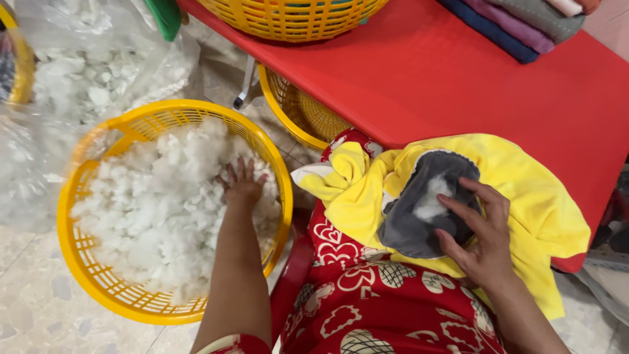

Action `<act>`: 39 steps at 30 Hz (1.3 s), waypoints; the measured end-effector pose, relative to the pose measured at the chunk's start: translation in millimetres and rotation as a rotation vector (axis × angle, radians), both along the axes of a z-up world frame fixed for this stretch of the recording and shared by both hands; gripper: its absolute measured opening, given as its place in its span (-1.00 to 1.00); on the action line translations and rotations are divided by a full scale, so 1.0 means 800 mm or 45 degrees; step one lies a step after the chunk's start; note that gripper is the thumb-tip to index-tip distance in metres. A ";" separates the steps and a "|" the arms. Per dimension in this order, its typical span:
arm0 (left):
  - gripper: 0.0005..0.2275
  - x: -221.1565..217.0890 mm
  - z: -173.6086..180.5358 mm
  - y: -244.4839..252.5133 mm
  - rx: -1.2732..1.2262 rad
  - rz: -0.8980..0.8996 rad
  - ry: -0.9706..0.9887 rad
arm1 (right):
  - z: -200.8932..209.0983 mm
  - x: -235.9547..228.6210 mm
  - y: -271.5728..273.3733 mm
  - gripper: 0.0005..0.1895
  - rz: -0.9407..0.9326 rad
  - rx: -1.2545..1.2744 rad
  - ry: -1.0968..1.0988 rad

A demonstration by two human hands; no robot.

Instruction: The person repeatedly takes handfuls of white cotton from a yellow basket and stuffs them into a dark gray garment held open over a yellow cloth on their lap. The garment gradually becomes fuller as more cotton is added.

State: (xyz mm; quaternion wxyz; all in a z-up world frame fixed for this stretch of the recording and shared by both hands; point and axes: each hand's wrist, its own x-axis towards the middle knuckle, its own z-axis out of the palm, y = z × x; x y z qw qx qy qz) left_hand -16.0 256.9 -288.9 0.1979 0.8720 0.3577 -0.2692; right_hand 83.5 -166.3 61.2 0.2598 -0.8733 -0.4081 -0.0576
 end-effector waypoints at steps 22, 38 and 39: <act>-0.72 0.023 0.407 -0.317 -0.025 -0.364 -1.800 | -0.033 0.002 -0.010 -0.36 0.074 0.519 0.192; -0.88 0.056 0.294 -0.306 -1.293 0.399 -1.784 | -0.048 0.007 -0.005 -0.49 -0.018 0.310 0.177; -0.88 0.059 0.296 -0.306 -1.218 0.336 -1.790 | -0.040 0.007 -0.005 -0.43 -0.037 0.358 0.244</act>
